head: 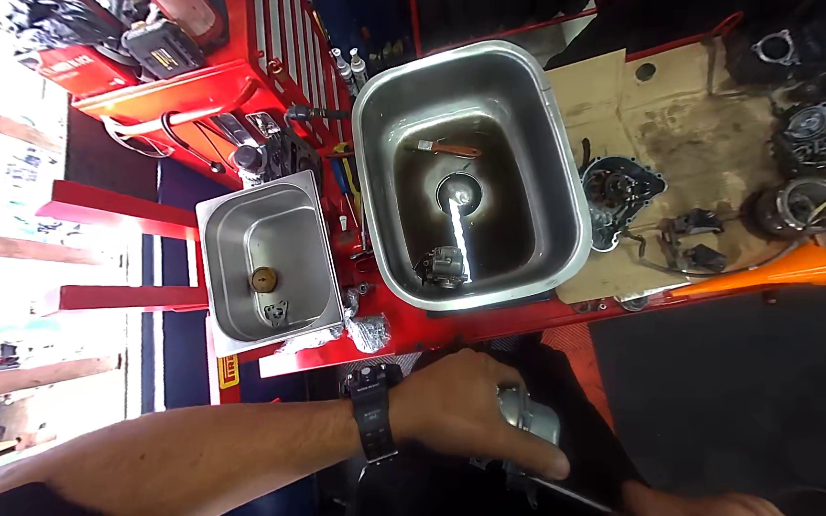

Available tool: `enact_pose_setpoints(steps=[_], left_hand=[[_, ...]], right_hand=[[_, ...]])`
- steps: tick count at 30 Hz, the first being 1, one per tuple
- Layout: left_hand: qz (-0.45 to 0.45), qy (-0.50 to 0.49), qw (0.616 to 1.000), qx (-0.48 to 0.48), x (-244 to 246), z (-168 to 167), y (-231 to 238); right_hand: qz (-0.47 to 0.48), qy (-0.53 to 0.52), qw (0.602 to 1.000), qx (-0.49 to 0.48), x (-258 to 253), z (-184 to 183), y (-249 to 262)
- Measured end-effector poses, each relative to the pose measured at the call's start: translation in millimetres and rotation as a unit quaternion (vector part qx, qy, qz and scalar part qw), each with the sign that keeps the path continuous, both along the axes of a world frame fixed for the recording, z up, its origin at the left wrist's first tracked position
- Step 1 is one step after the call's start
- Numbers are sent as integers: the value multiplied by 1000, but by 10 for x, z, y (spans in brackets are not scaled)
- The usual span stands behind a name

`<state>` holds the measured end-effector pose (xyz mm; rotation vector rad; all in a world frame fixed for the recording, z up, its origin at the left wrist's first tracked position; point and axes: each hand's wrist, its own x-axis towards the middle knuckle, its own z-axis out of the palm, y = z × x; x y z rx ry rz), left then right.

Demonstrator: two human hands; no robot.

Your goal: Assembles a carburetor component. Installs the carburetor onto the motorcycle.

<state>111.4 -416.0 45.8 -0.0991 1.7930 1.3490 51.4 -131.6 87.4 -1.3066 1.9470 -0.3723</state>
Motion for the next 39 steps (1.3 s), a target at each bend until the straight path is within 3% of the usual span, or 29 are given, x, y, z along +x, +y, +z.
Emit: enact_pose_setpoints(steps=[39], left_hand=[[-31,67,997,-2,-31,2,83]], right_hand=[[-59,-174,982,-32,19,-118,118]])
